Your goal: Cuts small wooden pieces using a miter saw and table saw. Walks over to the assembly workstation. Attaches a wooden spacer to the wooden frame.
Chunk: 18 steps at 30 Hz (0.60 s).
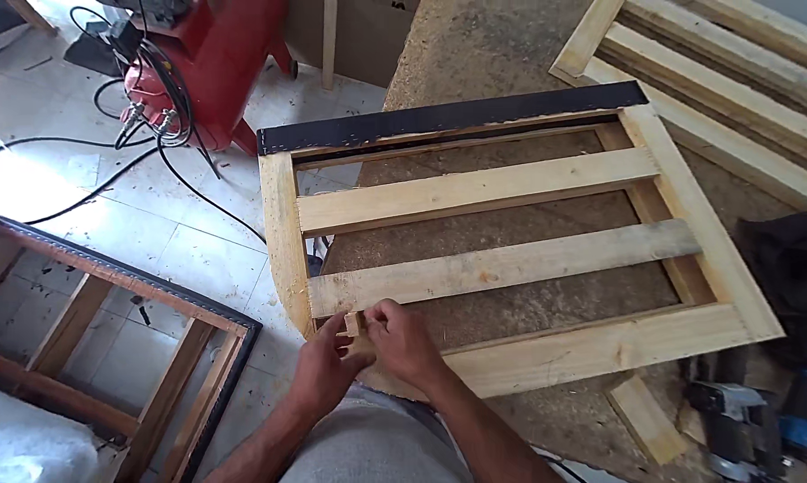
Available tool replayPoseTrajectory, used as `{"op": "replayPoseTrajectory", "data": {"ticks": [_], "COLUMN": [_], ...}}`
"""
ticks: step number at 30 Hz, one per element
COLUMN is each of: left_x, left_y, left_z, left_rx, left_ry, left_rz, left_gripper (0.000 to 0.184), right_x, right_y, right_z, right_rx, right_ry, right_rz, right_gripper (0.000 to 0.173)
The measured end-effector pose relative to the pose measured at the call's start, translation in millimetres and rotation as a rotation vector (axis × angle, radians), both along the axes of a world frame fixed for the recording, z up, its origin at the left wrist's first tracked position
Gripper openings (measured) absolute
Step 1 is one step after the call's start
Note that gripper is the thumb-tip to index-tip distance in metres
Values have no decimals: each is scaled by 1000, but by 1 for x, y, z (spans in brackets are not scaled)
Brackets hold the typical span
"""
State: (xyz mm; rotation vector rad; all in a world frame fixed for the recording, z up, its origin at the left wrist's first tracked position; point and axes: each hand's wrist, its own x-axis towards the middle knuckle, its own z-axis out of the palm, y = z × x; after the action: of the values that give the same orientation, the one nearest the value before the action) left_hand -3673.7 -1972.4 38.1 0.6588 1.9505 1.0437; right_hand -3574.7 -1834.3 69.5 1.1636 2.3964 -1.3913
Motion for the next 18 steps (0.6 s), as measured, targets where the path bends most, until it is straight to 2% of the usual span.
{"op": "replayPoseTrajectory", "data": {"ticks": [2,6,9,13,18], "left_x": [-4,-13,-14,-6,-4], "left_y": [11,-6,-20,-30,-20], "left_z": [-9,-11,-28,-36,-19], "left_rx": [9,-79,46,195,42], "left_ry": [-32,97,-120,-214,41], "left_rz": [59,125,327,468,360], "left_gripper": [62,37,27,19,16], "right_x": [-6,-5,-2,22,20], "right_y": [4,2,12,33,30], "right_z": [-20,-15,-20,-52,-73], "right_rx": [-49,-22,47,-18,-161], "right_ry": [21,139,-79,-242,-153], "right_rz": [79,178,71,24,68], "right_gripper": [25,30,30,57,51]}}
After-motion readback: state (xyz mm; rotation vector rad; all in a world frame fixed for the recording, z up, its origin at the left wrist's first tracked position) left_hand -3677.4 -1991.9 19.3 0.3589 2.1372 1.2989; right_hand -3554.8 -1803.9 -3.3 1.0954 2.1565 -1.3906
